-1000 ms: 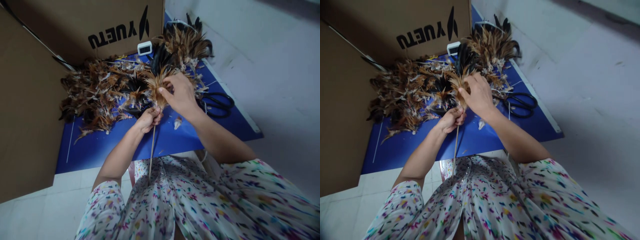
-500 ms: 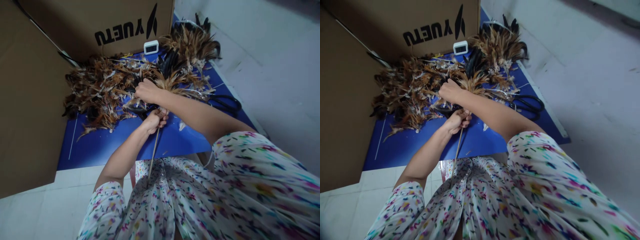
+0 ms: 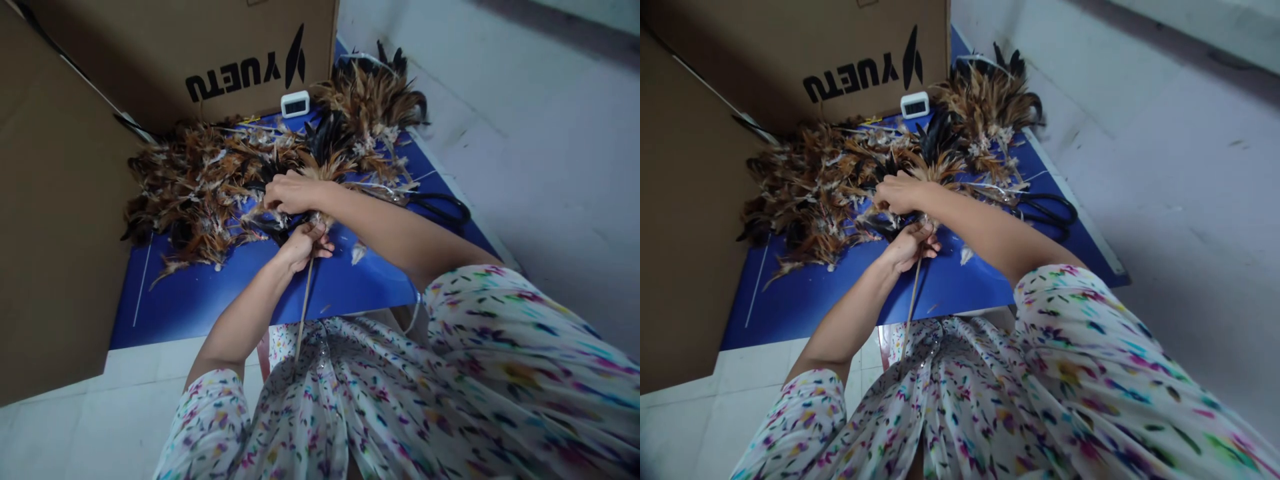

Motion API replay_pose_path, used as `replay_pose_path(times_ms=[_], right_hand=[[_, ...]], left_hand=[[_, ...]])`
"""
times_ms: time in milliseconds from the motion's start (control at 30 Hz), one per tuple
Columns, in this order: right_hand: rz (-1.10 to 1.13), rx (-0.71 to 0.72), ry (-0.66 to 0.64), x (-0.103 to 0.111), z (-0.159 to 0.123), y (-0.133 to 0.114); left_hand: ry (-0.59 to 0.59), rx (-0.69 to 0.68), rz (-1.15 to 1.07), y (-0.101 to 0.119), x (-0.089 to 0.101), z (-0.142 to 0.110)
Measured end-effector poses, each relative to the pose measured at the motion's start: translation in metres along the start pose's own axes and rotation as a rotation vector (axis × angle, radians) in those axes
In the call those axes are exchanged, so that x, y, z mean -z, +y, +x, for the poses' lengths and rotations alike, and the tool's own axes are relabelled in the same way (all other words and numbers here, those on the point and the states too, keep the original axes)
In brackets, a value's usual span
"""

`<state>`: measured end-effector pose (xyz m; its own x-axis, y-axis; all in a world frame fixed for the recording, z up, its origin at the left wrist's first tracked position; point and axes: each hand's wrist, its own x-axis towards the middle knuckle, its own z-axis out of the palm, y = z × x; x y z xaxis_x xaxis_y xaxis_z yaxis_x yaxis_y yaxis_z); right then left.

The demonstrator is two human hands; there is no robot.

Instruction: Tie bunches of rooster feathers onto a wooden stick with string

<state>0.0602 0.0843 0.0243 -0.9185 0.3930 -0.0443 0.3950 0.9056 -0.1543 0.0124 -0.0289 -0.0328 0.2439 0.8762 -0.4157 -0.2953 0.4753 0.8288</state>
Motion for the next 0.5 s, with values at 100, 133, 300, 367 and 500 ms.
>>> replay_pose_path(times_ms=[100, 133, 300, 367, 500], right_hand=[[-0.027, 0.015, -0.034, -0.004, 0.000, 0.001], [-0.039, 0.011, -0.037, -0.005, 0.000, 0.002], [0.016, -0.015, 0.063, -0.007, -0.001, 0.008], [0.104, 0.006, 0.146, -0.005, -0.003, 0.010], [0.386, 0.048, 0.333, 0.001, -0.006, 0.015]], left_hand=[[0.012, 0.014, -0.003, 0.000, 0.000, 0.000], [0.015, 0.014, -0.003, 0.000, 0.000, 0.000], [0.012, -0.003, -0.005, 0.003, -0.001, -0.001], [0.000, -0.003, -0.007, 0.004, -0.002, -0.002], [-0.020, 0.002, -0.018, 0.006, -0.003, -0.005]])
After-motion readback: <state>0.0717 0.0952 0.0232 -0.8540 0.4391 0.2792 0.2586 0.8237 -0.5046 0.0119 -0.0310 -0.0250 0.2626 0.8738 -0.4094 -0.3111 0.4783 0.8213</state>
